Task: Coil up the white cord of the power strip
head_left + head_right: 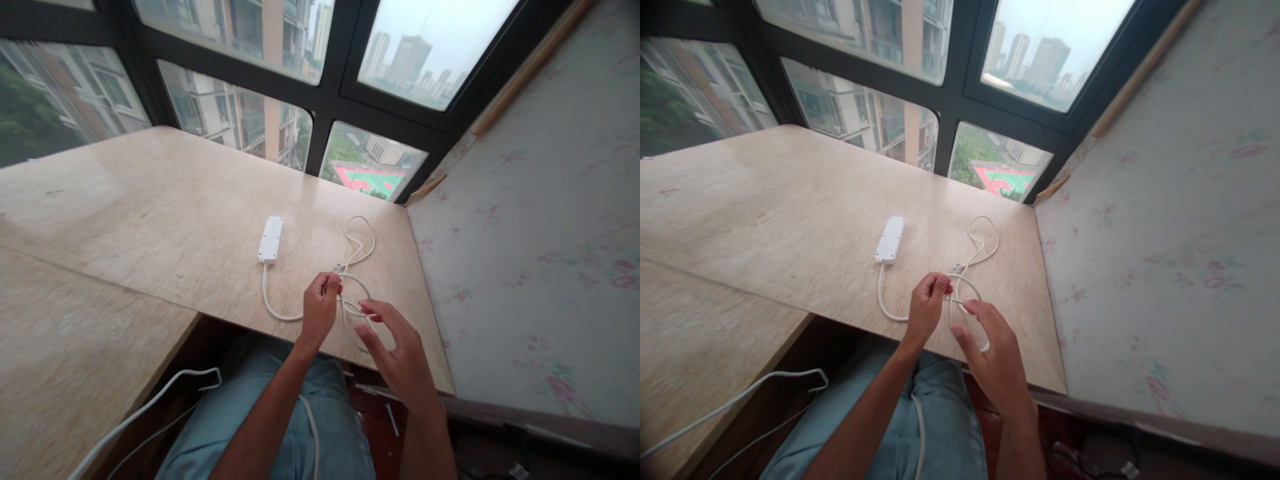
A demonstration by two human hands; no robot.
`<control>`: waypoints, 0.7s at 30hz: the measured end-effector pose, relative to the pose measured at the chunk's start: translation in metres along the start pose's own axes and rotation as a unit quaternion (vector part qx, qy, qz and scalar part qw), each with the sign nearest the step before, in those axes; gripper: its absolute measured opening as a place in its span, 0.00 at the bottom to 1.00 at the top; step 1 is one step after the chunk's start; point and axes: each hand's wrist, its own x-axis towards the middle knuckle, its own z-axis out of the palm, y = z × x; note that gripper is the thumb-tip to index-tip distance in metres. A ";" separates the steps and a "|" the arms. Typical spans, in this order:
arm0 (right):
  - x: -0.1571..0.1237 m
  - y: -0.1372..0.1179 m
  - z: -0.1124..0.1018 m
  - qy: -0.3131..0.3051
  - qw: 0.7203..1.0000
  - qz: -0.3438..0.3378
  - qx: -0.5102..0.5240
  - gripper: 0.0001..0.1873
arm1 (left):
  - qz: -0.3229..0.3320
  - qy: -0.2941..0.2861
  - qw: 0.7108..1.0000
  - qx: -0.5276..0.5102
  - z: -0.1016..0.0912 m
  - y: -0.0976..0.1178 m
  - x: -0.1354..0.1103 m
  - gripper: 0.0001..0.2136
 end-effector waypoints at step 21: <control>0.018 0.019 0.006 0.266 0.845 0.033 0.462 0.11 | 0.025 0.105 0.987 0.120 -0.029 -0.021 0.016 0.16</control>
